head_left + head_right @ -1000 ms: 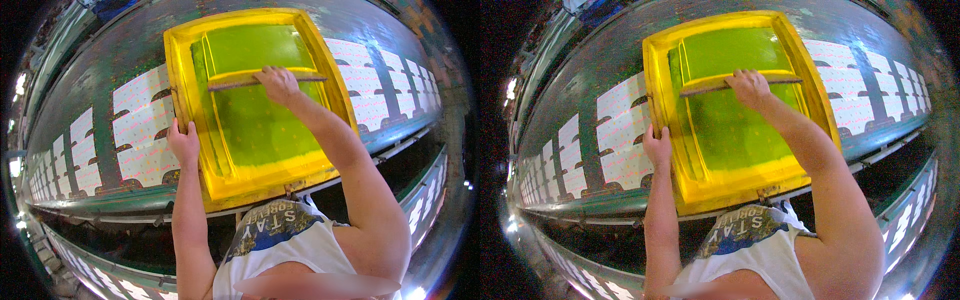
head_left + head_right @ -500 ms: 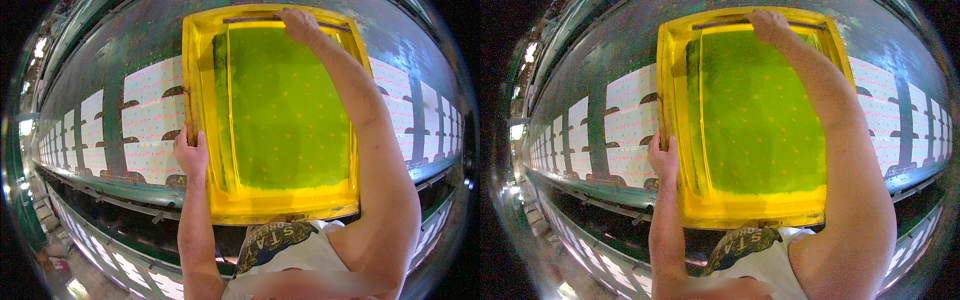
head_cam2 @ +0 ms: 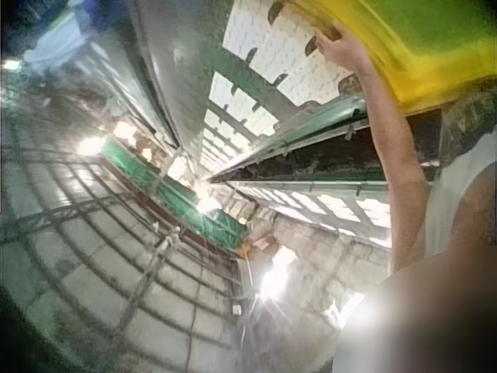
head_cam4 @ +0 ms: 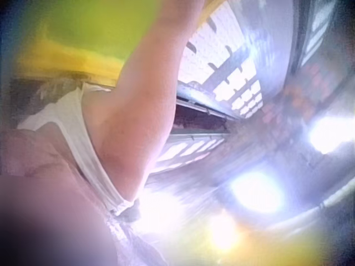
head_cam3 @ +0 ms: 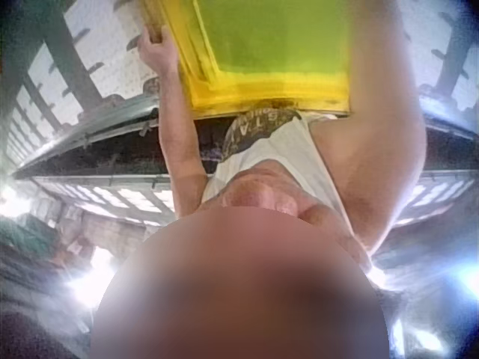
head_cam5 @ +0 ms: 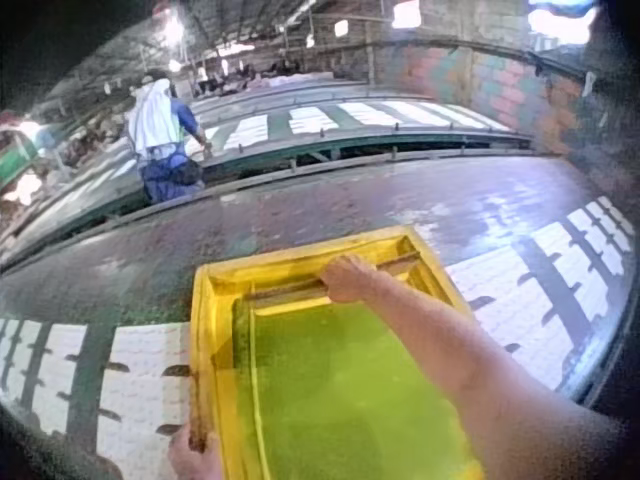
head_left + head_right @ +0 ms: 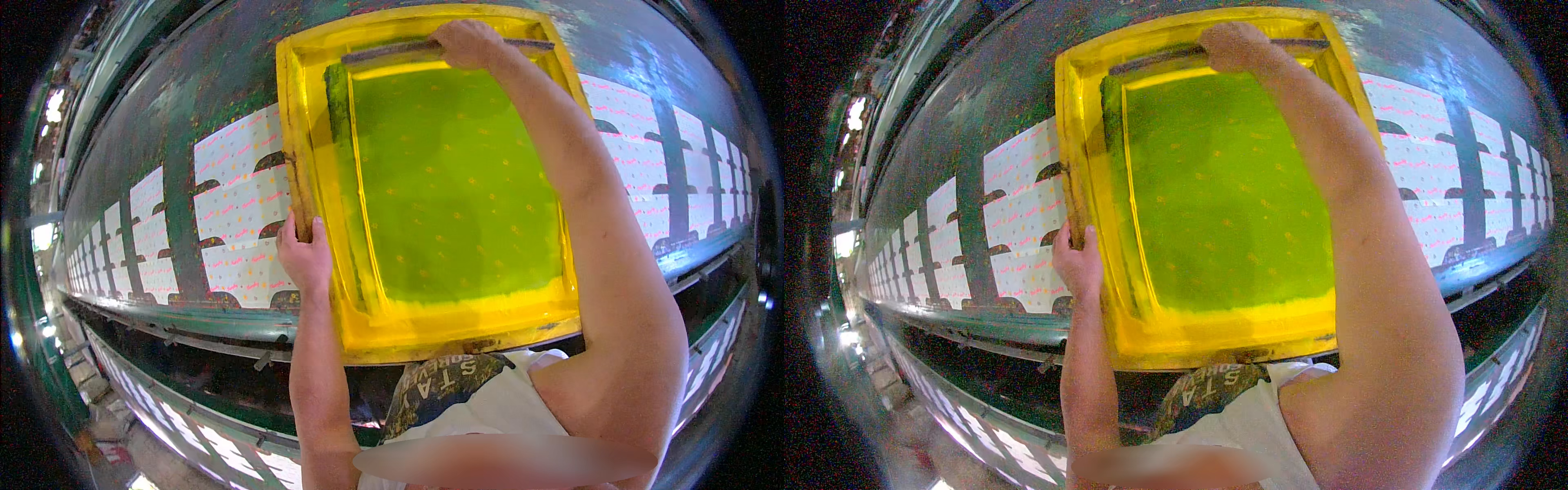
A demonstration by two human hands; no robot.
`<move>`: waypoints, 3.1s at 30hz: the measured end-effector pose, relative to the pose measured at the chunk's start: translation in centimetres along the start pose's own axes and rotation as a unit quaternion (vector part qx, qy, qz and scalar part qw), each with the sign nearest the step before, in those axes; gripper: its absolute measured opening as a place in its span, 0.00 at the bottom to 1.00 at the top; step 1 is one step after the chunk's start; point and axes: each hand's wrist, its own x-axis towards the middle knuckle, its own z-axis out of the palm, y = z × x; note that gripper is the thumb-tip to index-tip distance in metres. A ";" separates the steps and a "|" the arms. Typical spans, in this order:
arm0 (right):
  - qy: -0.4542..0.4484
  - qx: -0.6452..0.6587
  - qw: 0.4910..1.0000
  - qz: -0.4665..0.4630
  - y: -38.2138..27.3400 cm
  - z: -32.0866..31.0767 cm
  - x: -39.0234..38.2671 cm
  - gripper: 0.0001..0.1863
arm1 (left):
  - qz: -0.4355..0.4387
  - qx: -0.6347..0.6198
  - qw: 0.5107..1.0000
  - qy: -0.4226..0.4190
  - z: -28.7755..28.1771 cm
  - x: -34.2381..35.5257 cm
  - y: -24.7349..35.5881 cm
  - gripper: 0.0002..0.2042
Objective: The person holds a yellow screen printing frame over a conveyor belt and uses a squeegee to spread green ink across the mesh. The person repeatedly pulls the squeegee across the screen to coat the surface with ink.
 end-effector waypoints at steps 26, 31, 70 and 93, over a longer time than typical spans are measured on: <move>-0.060 0.119 0.991 -0.008 -25.0 1.0 -44.9 0.20 | 0.061 0.023 0.996 -0.063 -1.1 0.0 -0.8 0.33; -0.012 0.158 0.987 -0.030 -26.1 1.6 -47.5 0.23 | 0.072 0.047 0.996 -0.024 -0.5 0.0 -0.7 0.34; 0.160 0.290 0.866 0.375 0.9 7.2 -45.5 0.38 | 0.007 0.089 0.996 -0.008 1.3 2.0 -2.6 0.30; 0.258 0.308 0.835 0.376 24.8 8.1 -56.3 0.30 | -0.030 -0.166 0.984 -0.055 7.0 -9.9 21.3 0.16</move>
